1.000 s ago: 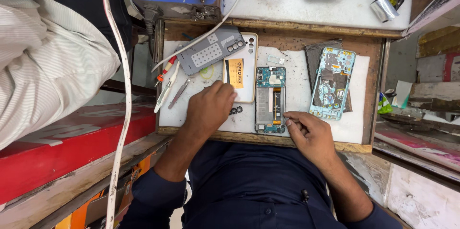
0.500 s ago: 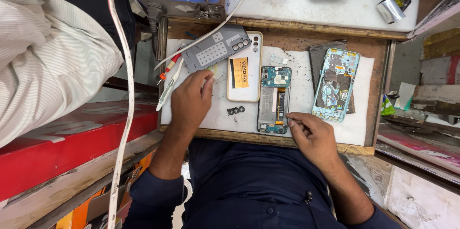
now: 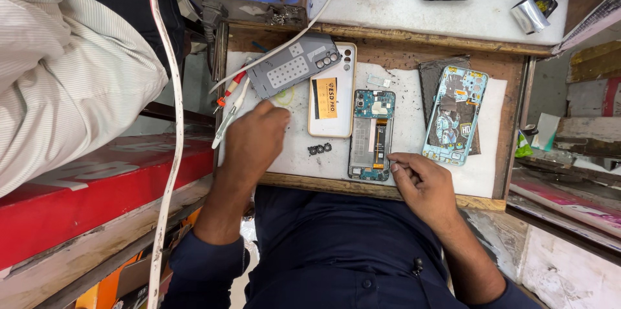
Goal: The person disassembles a smartphone, removes the motherboard, and places it on the workbench. They then handle the phone's back cover and other components, preparing them for reassembly or further repair.
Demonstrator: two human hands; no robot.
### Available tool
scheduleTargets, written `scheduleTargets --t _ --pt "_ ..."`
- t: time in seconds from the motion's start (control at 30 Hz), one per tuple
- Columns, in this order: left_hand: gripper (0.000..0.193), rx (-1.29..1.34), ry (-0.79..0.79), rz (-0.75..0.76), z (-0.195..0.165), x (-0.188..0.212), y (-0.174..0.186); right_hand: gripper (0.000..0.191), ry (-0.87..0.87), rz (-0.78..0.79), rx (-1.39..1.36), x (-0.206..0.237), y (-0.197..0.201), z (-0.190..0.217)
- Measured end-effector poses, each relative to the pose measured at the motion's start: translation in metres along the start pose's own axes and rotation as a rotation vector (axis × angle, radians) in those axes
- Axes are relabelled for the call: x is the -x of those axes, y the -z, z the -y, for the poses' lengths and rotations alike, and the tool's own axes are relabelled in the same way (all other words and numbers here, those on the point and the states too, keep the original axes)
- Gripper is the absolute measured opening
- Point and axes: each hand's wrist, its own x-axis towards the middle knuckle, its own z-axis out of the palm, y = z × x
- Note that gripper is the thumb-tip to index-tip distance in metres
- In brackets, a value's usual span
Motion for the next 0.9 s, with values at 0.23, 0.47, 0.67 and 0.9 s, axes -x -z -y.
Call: scheduleTargets --t 0.23,0.47,0.67,0.9 --pt "0.01 -0.02 0.125 -0.108 0.008 0.018 0.018 0.024 -0.017 0.012 0.027 -0.002 0.001 0.001" --pt "0.021 0.003 0.088 -0.097 0.006 0.026 0.01 0.024 0.005 0.007 0.029 -0.001 0.001 0.0" --pt "0.031 0.108 -0.106 0.001 -0.015 0.02 -0.015 0.024 0.013 0.002 0.058 -0.002 0.001 -0.001" --pt "0.016 0.057 -0.204 -0.097 -0.021 0.003 -0.033 0.023 0.015 -0.013 0.036 0.0 0.001 0.001"
